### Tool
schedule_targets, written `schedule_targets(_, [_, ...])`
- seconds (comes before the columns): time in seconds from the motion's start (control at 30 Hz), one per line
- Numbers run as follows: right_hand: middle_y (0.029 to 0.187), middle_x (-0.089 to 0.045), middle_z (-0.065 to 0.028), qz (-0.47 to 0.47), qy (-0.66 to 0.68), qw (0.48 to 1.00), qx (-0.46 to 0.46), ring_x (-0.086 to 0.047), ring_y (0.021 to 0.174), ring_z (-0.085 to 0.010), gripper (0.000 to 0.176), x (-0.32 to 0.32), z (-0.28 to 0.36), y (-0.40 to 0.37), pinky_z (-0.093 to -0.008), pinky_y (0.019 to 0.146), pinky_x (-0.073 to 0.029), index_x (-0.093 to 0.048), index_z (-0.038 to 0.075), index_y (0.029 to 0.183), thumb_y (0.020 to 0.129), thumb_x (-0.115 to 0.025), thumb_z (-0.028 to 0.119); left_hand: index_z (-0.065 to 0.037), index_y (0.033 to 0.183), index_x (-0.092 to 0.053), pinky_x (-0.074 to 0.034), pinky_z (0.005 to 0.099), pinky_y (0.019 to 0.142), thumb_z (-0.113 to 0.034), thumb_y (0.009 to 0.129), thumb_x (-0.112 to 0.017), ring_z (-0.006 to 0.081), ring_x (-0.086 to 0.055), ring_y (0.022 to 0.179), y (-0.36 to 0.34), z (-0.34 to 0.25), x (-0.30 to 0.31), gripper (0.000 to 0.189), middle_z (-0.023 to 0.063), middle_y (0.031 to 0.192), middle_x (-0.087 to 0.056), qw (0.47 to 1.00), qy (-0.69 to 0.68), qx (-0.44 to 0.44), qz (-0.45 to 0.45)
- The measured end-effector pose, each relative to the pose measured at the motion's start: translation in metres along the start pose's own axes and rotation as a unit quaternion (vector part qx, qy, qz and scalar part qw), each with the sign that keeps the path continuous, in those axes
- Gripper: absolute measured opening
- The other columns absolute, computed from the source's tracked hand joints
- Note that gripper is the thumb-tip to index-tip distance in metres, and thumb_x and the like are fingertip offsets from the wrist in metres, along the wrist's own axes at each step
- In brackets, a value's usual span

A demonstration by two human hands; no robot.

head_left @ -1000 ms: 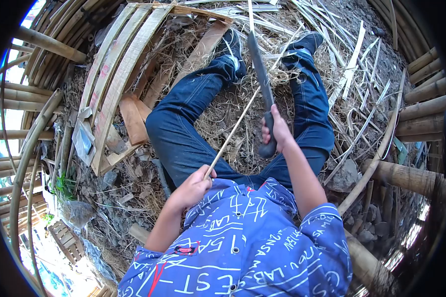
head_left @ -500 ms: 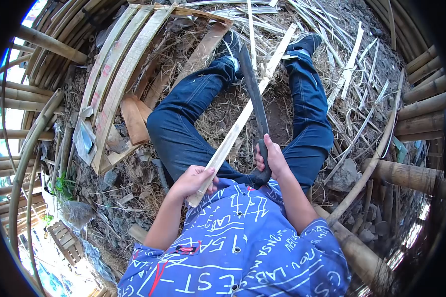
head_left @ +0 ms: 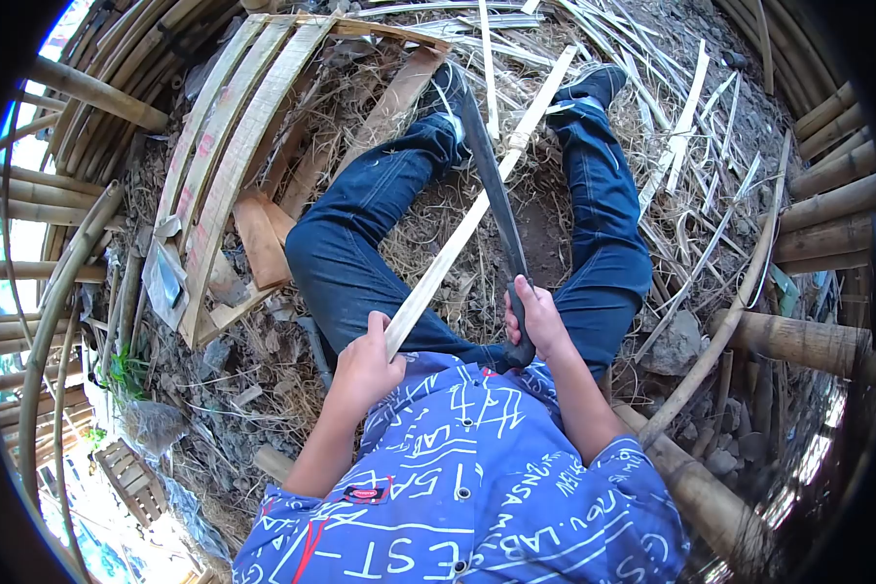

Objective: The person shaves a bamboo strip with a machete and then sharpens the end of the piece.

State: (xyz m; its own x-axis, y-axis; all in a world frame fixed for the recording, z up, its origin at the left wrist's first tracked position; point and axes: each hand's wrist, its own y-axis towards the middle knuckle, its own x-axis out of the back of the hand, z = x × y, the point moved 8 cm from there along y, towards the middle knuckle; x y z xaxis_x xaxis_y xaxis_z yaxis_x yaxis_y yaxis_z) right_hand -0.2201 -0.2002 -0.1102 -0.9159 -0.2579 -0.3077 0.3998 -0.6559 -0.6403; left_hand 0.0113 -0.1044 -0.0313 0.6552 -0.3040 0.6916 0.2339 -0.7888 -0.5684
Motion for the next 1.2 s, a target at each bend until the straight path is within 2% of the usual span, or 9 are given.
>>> schedule_targets(0.13, [0.055,-0.049,0.0001,-0.014,-0.022,1.000,0.011,-0.046,0.041,-0.0082,0.048,0.002,0.003,-0.005,-0.0242,0.038,-0.038,-0.049,0.007,0.077,0.095,-0.053,0.051,0.001,0.105,-0.048,-0.050,0.0453,0.073,-0.033,0.078,-0.074,0.0395,-0.065,0.081,0.006,0.003,-0.010,0.051,0.0256,0.085,-0.064,0.999,-0.010,-0.024,0.025])
schedule_targets(0.2, [0.054,-0.048,0.0007,-0.030,-0.054,0.998,0.025,-0.046,0.041,-0.0074,0.046,0.001,0.008,-0.011,-0.0236,0.039,-0.037,-0.049,0.008,0.076,0.095,-0.054,0.050,-0.001,0.095,-0.050,-0.045,0.0334,0.059,-0.037,0.076,-0.078,0.0212,-0.055,0.062,0.007,0.001,-0.024,0.050,0.0109,0.070,-0.056,0.983,-0.146,-0.040,0.102])
schedule_targets(0.33, [0.054,-0.049,0.0002,-0.028,-0.144,0.987,0.068,-0.047,0.043,-0.0088,0.046,-0.003,0.013,-0.017,-0.0271,0.041,-0.037,-0.049,0.007,0.070,0.095,-0.057,0.045,-0.001,0.091,-0.051,-0.040,0.0270,0.055,-0.040,0.076,-0.079,0.0111,-0.045,0.063,0.009,0.001,-0.032,0.050,0.0031,0.068,-0.049,0.973,-0.196,-0.048,0.112])
schedule_targets(0.53, [0.058,-0.058,-0.0140,-0.024,-0.355,0.918,0.174,-0.059,0.051,-0.0283,0.046,-0.035,0.022,-0.029,-0.0415,0.050,-0.043,-0.059,0.000,0.073,0.090,-0.062,0.043,0.002,0.098,-0.052,-0.044,0.0282,0.060,-0.030,0.078,-0.078,0.0124,-0.049,0.067,0.006,-0.008,-0.033,0.045,0.0057,0.074,-0.054,0.978,-0.172,-0.054,0.105])
schedule_targets(0.6, [0.065,-0.063,-0.0219,-0.004,-0.441,0.878,0.185,-0.063,0.064,-0.0424,0.049,-0.052,0.027,-0.034,-0.0474,0.058,-0.049,-0.062,0.001,0.076,0.087,-0.062,0.049,0.008,0.105,-0.051,-0.048,0.0385,0.066,-0.034,0.078,-0.077,0.0270,-0.060,0.073,0.003,-0.012,-0.038,0.056,0.0202,0.084,-0.063,0.967,-0.217,-0.054,0.124])
schedule_targets(0.93, [0.065,-0.063,-0.0217,-0.038,-0.578,0.778,0.244,-0.064,0.064,-0.0417,0.058,-0.056,0.032,-0.024,-0.0503,0.058,-0.051,-0.057,0.003,0.076,0.087,-0.056,0.060,0.007,0.106,-0.051,-0.047,0.0393,0.064,-0.026,0.080,-0.072,0.0228,-0.058,0.070,0.001,-0.015,-0.021,0.046,0.0186,0.077,-0.060,0.985,-0.145,-0.047,0.074])
schedule_targets(1.03, [0.067,-0.064,-0.0224,-0.065,-0.614,0.760,0.201,-0.065,0.067,-0.0422,0.058,-0.036,0.037,-0.006,-0.0516,0.060,-0.051,-0.057,0.003,0.077,0.088,-0.054,0.060,0.005,0.102,-0.050,-0.046,0.0415,0.063,-0.026,0.080,-0.072,0.0282,-0.059,0.067,-0.006,-0.021,-0.020,0.044,0.0215,0.073,-0.059,0.988,-0.122,-0.047,0.087])
schedule_targets(1.1, [0.069,-0.064,-0.0233,-0.084,-0.601,0.770,0.195,-0.065,0.070,-0.0434,0.057,-0.012,0.038,0.013,-0.0530,0.063,-0.051,-0.057,0.004,0.078,0.089,-0.053,0.060,0.005,0.098,-0.046,-0.047,0.0470,0.069,-0.031,0.082,-0.070,0.0455,-0.062,0.079,-0.009,-0.022,-0.021,0.045,0.0301,0.079,-0.061,0.991,-0.088,-0.037,0.098])
schedule_targets(1.2, [0.071,-0.064,-0.0253,-0.111,-0.579,0.789,0.171,-0.064,0.074,-0.0449,0.058,0.022,0.039,0.040,-0.0536,0.065,-0.051,-0.059,0.002,0.080,0.088,-0.054,0.059,0.004,0.097,-0.045,-0.047,0.0492,0.071,-0.033,0.082,-0.070,0.0481,-0.061,0.081,-0.007,-0.015,-0.032,0.047,0.0314,0.080,-0.061,0.990,-0.092,-0.047,0.092])
